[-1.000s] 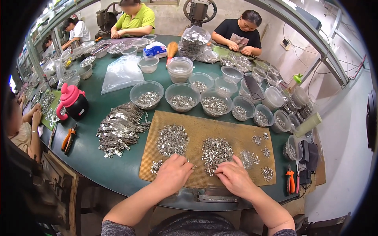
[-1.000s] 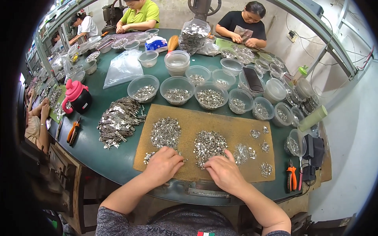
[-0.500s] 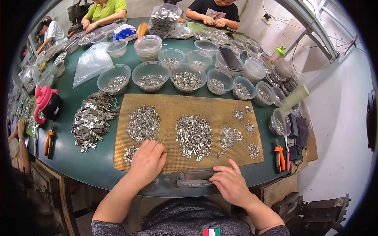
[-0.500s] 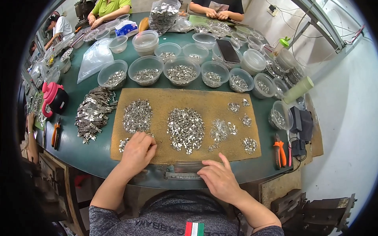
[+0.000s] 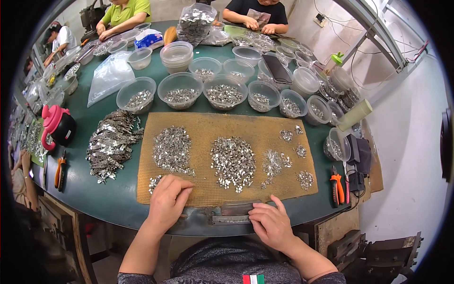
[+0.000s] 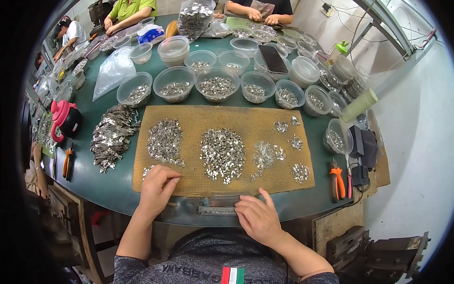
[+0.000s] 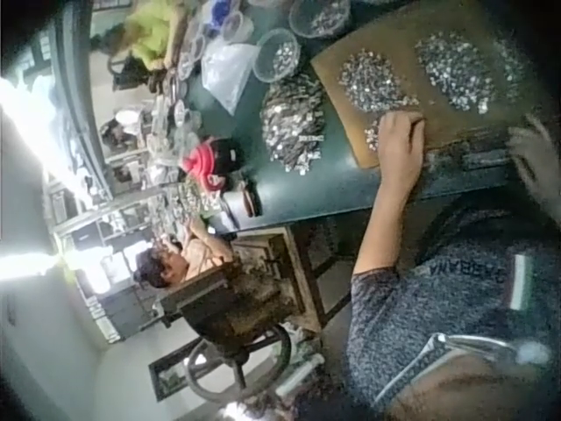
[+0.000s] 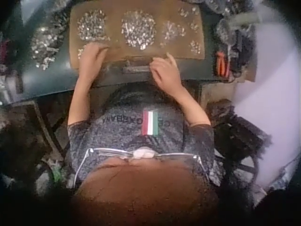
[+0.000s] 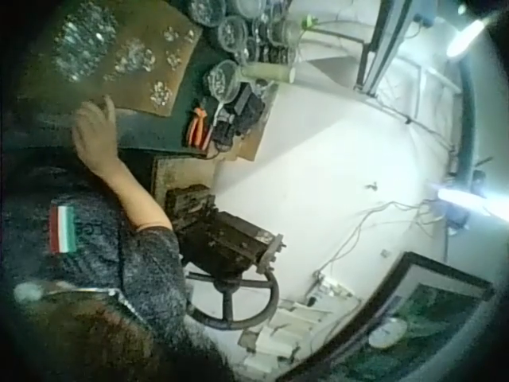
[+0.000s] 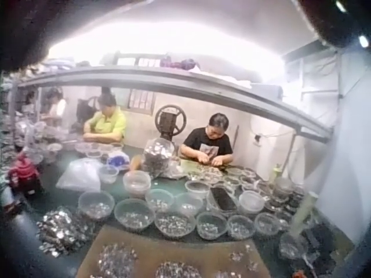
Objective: The person assembles small metal parts into a manual press fixture, then operates the manual press by hand.
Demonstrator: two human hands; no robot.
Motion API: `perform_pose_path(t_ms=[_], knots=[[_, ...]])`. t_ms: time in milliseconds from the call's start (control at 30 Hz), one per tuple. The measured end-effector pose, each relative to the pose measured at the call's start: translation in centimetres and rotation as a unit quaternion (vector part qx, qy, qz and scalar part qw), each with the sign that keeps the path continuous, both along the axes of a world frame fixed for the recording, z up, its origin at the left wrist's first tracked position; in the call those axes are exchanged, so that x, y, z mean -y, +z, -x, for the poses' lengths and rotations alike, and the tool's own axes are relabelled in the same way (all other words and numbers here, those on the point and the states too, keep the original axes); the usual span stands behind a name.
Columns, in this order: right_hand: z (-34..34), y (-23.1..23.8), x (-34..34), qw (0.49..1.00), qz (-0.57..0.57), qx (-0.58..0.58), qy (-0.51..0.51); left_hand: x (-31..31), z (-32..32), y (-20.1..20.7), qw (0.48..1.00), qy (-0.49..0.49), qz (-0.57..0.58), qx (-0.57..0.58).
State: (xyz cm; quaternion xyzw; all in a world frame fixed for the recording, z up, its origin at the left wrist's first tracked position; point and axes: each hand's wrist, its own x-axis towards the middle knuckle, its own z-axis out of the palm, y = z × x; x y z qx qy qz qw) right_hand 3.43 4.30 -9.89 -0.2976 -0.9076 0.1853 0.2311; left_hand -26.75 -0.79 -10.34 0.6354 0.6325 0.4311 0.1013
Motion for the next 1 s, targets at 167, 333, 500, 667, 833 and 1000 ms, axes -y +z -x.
perform_pose_path(t_ms=[167, 333, 500, 667, 833, 1000], knots=[[-0.4, 0.8, 1.3, 0.999, -0.029, -0.02, 0.004, 1.1, 0.8, 1.1, 1.0, 0.012, 0.01, 0.003], [0.5, 1.5, 2.0, 0.999, -0.025, -0.035, -0.005, 1.4, 1.6, 1.7, 1.0, -0.001, 0.015, 0.016], [0.9, 1.8, 2.6, 0.999, 0.012, -0.028, -0.019, 1.2, 1.6, 1.7, 0.999, -0.022, 0.025, -0.031], [0.8, 0.7, 2.0, 0.999, 0.004, -0.014, -0.031, -1.3, 2.0, 0.6, 0.995, -0.038, 0.002, -0.096], [1.0, -0.6, 0.5, 0.997, -0.071, -0.005, 0.015, -2.8, 2.5, -0.7, 0.977, -0.026, 0.019, -0.212], [0.1, 0.4, 0.2, 0.999, -0.028, 0.001, 0.032, -2.6, 1.7, -0.8, 0.959, -0.025, 0.031, -0.28]])
